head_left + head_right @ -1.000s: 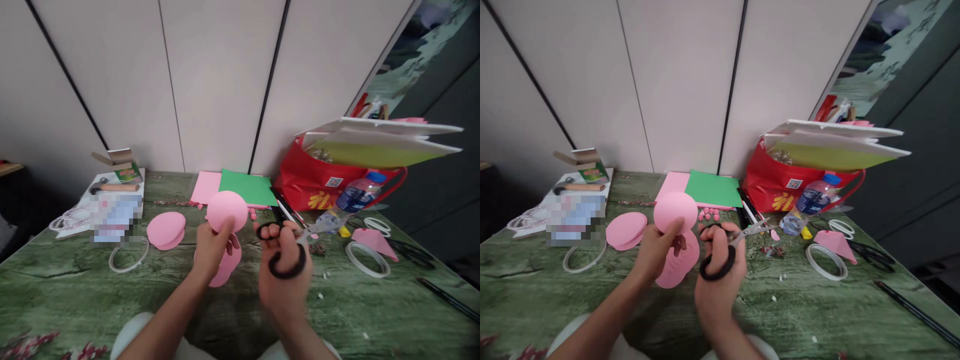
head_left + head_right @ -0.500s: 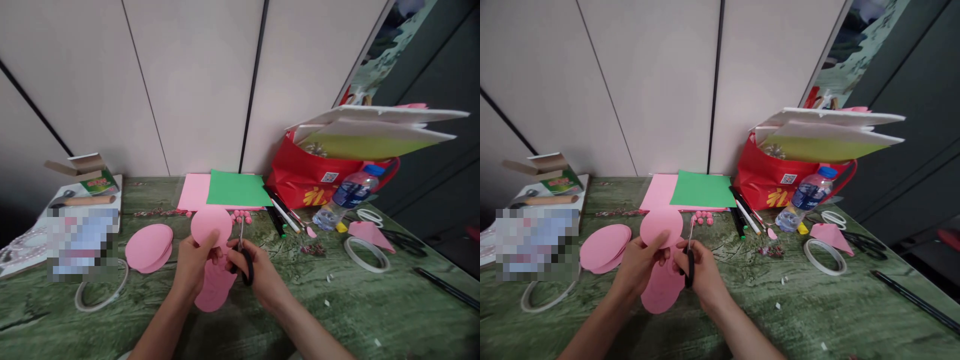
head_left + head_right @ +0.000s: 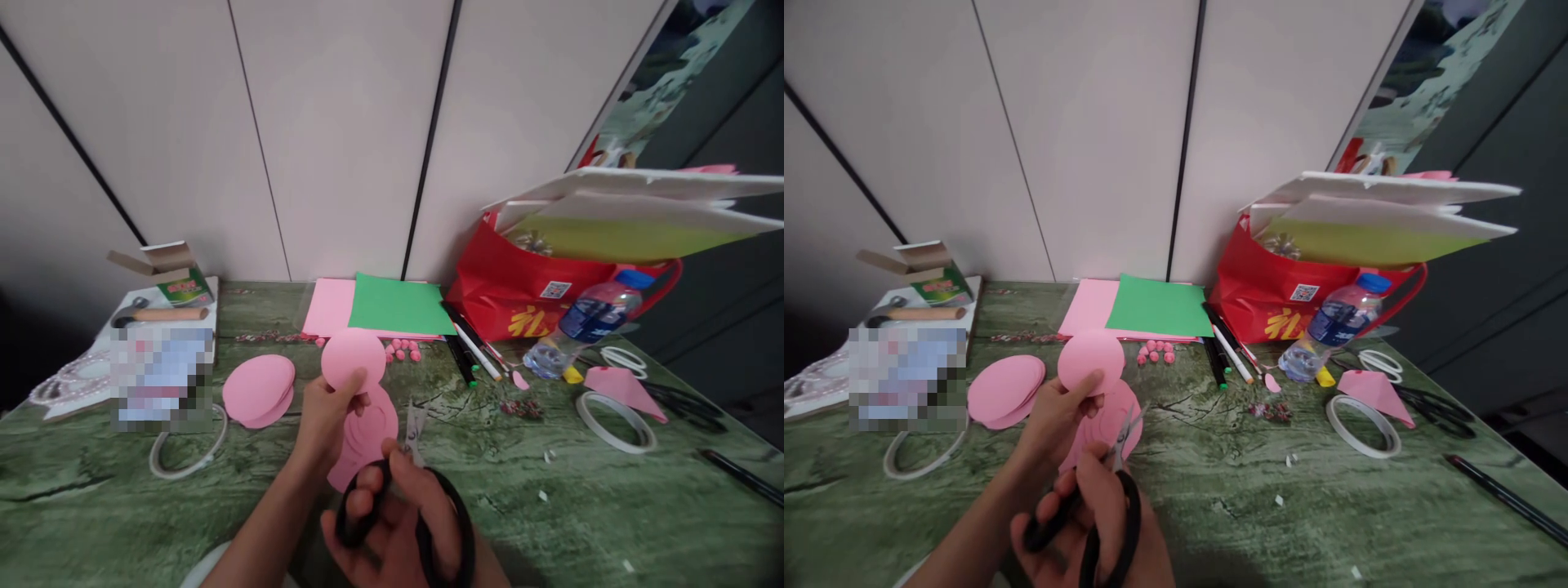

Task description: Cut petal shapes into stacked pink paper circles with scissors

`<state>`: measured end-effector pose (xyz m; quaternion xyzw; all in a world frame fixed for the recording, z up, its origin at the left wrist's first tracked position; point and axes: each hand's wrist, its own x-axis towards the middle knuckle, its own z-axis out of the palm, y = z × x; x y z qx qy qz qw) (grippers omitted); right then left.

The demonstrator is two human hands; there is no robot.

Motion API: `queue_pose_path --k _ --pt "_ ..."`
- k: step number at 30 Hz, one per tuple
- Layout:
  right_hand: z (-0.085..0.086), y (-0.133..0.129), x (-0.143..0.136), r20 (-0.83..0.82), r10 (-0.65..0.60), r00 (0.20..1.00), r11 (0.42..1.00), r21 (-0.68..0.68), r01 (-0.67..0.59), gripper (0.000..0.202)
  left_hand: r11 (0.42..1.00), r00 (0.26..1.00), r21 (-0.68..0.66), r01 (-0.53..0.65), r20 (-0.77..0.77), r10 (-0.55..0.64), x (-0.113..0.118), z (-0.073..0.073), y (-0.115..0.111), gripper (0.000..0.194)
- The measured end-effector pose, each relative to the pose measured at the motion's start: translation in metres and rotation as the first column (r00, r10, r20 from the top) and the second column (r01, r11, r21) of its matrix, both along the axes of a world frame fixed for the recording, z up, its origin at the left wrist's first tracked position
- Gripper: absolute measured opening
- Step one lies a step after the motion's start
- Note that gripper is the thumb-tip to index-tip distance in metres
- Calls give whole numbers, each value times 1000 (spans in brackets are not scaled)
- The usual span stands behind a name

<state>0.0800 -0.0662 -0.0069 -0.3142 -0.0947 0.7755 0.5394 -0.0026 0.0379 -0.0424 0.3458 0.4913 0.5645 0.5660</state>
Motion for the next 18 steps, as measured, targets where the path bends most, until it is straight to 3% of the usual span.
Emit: queue_pose_path --k 2,3,5,7,10,14,18 --pt "0 14 4 68 -22 997 1000 -1 22 27 1000 1000 -7 11 22 -11 -1 -1 0 24" --pt "-2 24 8 183 -61 981 992 115 40 29 1000 999 -8 21 38 -21 -1 0 -1 24" --pt "-8 45 18 451 -99 887 952 301 -47 31 999 996 -9 39 78 -38 -2 1 -1 24" --pt "-17 62 30 591 -71 804 932 326 -157 36 999 992 -10 38 121 -36 -2 4 -1 22" --pt "-28 74 41 633 14 774 902 326 -283 38 1000 984 4 -18 177 17 -3 9 -1 20" --pt "-36 84 43 670 55 740 877 322 -356 38 992 974 30 -121 195 113 -4 14 -1 20" --pt "-41 90 39 676 140 724 841 305 -447 38 992 983 51 -115 151 107 -3 14 -3 18"
